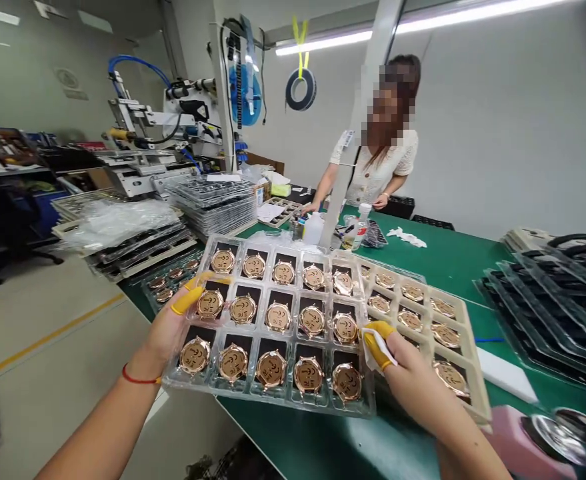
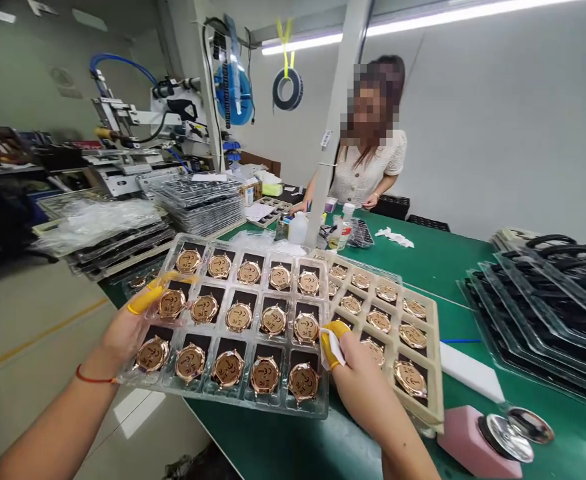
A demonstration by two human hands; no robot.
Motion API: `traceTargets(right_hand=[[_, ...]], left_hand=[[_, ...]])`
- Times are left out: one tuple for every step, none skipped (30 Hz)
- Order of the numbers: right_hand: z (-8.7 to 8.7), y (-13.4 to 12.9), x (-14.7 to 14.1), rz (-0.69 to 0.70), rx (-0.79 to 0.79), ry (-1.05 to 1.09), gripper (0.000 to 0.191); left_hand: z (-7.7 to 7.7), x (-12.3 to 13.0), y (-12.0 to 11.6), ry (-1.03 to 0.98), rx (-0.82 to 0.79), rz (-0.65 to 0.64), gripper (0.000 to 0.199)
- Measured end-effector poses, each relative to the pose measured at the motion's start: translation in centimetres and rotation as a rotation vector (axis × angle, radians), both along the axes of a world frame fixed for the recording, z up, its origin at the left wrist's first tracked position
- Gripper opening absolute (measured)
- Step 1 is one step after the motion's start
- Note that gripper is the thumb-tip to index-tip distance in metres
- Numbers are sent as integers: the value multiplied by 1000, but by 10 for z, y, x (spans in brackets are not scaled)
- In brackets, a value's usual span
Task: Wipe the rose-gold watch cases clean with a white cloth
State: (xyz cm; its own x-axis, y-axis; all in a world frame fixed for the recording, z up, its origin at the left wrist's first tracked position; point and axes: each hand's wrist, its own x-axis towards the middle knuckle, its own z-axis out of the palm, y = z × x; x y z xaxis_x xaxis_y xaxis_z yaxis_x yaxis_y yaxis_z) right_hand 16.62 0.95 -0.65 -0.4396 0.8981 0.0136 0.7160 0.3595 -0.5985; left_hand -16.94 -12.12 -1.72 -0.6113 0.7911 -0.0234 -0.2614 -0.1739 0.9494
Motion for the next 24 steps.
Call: traceTargets(right_hand=[[-2, -3, -4, 6, 8, 5, 14], [-4, -5, -7, 10, 12, 8, 13], [-5, -8, -10, 10, 14, 6, 12], [-7, -10, -13, 6, 13, 1, 12], [-8, -12, -15, 0, 8, -4, 11], [-9, -14, -17, -7, 8, -8, 10], [-10, -16, -19, -10, 12, -10, 10], [-10, -18, -21, -9, 18, -9, 11], [-10, -19, -22, -1, 23, -5, 12], [-9, -20, -24, 9, 24, 0, 13], [-9, -21, -25, 22, 21, 5, 14], [-8, -21, -27, 39, 12, 10, 14], [-7, -21, -28, 52, -1, 14, 15], [-7, -21, -29, 63, -14, 19, 15], [-7, -21, -29, 68, -25, 24, 15], [-8, -21, -30, 66, -33, 31, 14], [-9, -21, -30, 65, -43, 37, 14], [-10, -22, -30, 63, -54, 42, 13], [-11, -22, -30, 64, -65, 45, 14], [-11, -22, -30, 73, -76, 48, 15], [-12, -23, -30, 83, -80, 53, 16], [-12, -24, -31, 102, -80, 60, 16], [-12, -25, -32, 121, -76, 70, 16], [-11, -26, -33, 136, -65, 82, 16]], left_hand=[[1, -2, -7, 6, -5, 2, 47], [1, -4, -12, 9, -11, 6, 49], [1, -6, -18, 8, -17, 8, 51], [0, -9, -22, 6, -21, 13, 51], [-2, -11, -26, 0, -24, 17, 51], [-3, -14, -29, -8, -27, 18, 51], [-5, -16, -32, -15, -30, 19, 50], [-6, -18, -34, -22, -36, 21, 51], [-7, -20, -36, -28, -45, 27, 50], [-8, -21, -37, -33, -54, 37, 50], [-8, -22, -39, -35, -59, 47, 49], [-9, -22, -40, -36, -60, 57, 48], [-9, -21, -41, -37, -59, 64, 47], [-9, -21, -42, -37, -57, 67, 46], [-10, -21, -43, -40, -53, 64, 46], [-10, -21, -44, -44, -51, 59, 46], [-11, -21, -45, -50, -49, 53, 47], [-12, -21, -46, -57, -47, 47, 48], [-13, -22, -47, -62, -47, 39, 48], [-14, -24, -48, -64, -48, 31, 48], [-14, -25, -49, -62, -52, 24, 47], [-15, -26, -50, -55, -56, 19, 47], [-16, -27, -51, -48, -60, 18, 47], [-17, -28, -52, -42, -65, 22, 48]])
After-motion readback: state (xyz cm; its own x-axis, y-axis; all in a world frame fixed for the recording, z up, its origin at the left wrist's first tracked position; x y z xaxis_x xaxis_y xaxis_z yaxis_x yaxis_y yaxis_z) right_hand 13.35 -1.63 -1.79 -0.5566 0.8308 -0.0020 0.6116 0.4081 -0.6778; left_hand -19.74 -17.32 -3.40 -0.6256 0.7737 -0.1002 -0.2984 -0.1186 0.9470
